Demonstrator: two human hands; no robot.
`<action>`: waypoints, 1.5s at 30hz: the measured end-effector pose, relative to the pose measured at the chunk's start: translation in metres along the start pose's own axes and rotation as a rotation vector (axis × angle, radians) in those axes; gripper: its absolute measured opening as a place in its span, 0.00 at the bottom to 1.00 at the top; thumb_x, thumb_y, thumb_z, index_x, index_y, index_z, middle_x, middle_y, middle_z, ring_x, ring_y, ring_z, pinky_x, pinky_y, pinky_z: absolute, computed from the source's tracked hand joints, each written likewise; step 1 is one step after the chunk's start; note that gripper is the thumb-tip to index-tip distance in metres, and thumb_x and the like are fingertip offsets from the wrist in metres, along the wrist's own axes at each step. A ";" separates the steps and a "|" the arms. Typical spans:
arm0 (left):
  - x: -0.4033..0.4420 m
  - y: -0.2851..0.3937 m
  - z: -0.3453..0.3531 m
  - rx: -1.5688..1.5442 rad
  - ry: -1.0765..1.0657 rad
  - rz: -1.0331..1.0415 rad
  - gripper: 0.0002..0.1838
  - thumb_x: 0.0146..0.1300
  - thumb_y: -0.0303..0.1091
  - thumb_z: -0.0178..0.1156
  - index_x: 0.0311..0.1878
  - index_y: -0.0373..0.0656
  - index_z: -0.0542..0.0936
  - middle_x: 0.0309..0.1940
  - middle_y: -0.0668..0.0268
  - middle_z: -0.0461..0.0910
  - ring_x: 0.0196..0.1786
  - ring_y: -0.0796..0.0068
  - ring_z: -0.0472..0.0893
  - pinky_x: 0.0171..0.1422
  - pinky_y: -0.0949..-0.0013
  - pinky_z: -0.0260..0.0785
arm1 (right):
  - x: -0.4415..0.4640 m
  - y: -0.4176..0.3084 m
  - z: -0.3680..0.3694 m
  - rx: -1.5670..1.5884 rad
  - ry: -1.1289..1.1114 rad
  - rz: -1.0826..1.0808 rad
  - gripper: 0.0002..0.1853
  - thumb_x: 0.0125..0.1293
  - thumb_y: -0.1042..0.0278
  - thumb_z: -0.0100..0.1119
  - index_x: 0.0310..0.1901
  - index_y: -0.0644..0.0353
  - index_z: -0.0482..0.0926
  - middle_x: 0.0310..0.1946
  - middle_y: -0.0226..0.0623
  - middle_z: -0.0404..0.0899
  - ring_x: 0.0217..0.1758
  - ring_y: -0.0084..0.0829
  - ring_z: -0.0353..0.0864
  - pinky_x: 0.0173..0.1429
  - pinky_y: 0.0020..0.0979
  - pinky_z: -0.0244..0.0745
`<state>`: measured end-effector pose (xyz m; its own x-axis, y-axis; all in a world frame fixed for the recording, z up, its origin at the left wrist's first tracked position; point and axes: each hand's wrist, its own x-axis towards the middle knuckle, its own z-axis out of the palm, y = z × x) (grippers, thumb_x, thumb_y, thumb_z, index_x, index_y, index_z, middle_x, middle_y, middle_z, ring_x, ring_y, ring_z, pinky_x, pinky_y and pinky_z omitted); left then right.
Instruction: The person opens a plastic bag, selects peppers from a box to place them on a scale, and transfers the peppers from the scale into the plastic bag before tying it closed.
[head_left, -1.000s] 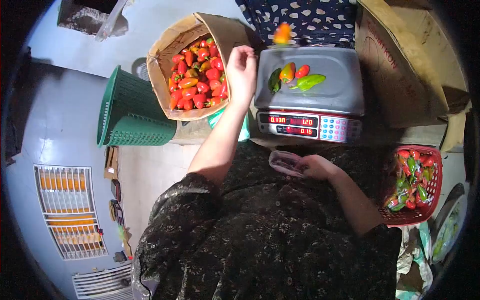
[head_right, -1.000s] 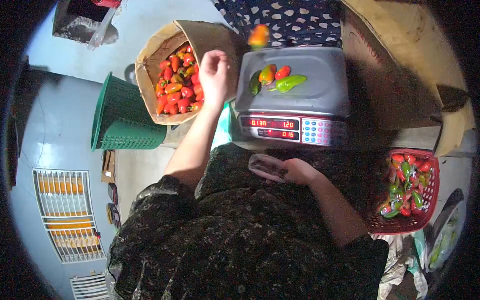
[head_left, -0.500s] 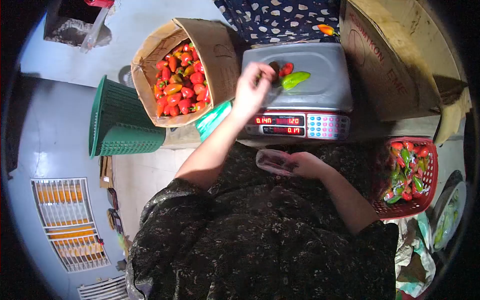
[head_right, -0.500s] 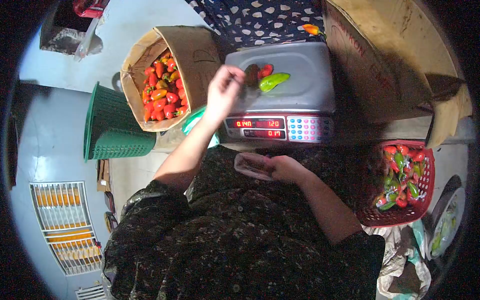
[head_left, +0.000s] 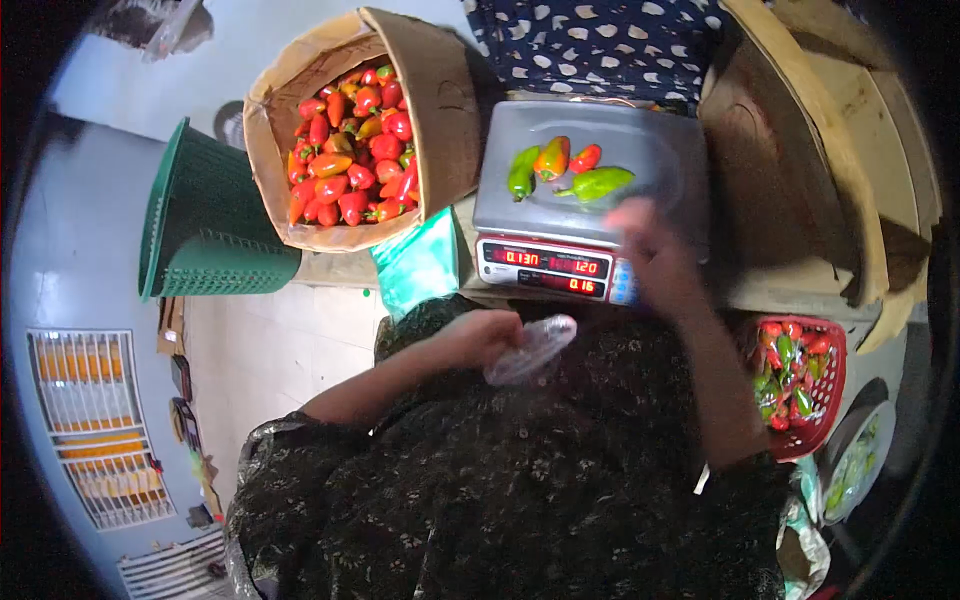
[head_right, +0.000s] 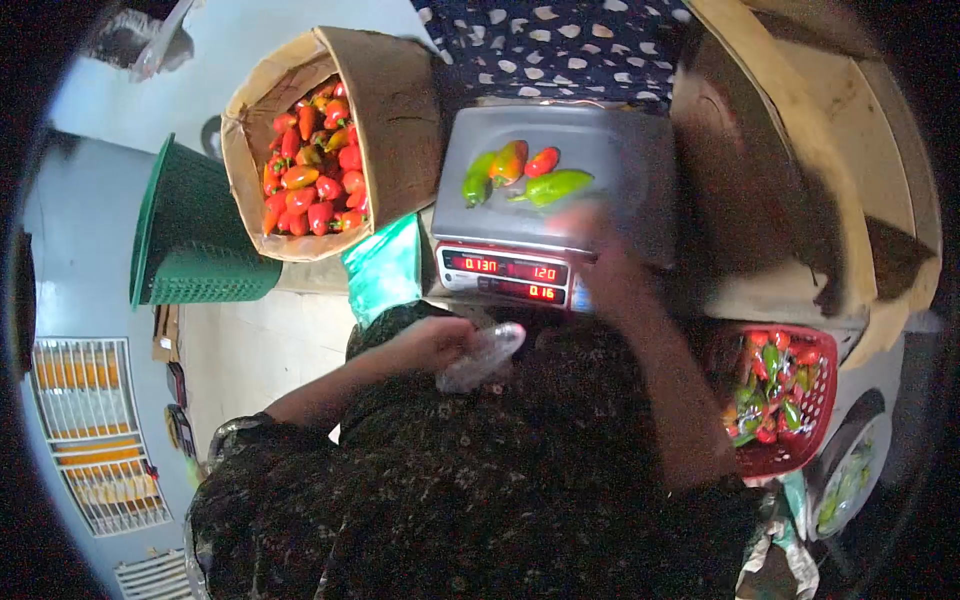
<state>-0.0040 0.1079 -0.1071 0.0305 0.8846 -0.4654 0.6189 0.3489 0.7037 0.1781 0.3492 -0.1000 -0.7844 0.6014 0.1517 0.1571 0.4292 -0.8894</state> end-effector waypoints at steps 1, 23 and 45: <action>-0.006 -0.005 0.011 -0.048 -0.004 -0.020 0.09 0.55 0.31 0.61 0.39 0.42 0.77 0.33 0.59 0.78 0.40 0.63 0.80 0.43 0.63 0.70 | 0.024 0.010 -0.013 -0.023 0.125 0.025 0.12 0.63 0.75 0.50 0.46 0.61 0.79 0.40 0.41 0.79 0.46 0.33 0.78 0.53 0.31 0.71; 0.022 -0.051 0.038 -0.304 -0.052 0.027 0.12 0.55 0.30 0.58 0.44 0.43 0.76 0.39 0.56 0.78 0.47 0.56 0.79 0.51 0.59 0.71 | 0.280 0.199 -0.084 -0.994 -0.594 0.218 0.21 0.72 0.52 0.42 0.56 0.55 0.75 0.51 0.49 0.77 0.54 0.39 0.77 0.59 0.35 0.68; 0.017 -0.025 0.030 -0.320 0.017 -0.067 0.12 0.57 0.28 0.58 0.44 0.39 0.74 0.36 0.60 0.79 0.40 0.69 0.80 0.47 0.65 0.72 | 0.101 -0.006 -0.049 -0.370 -0.238 0.354 0.17 0.67 0.55 0.50 0.48 0.56 0.80 0.46 0.46 0.79 0.47 0.45 0.79 0.57 0.37 0.71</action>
<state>0.0051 0.1052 -0.1487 -0.0165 0.8602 -0.5097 0.3409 0.4840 0.8059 0.1271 0.4404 -0.0583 -0.7527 0.6014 -0.2678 0.6015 0.4628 -0.6512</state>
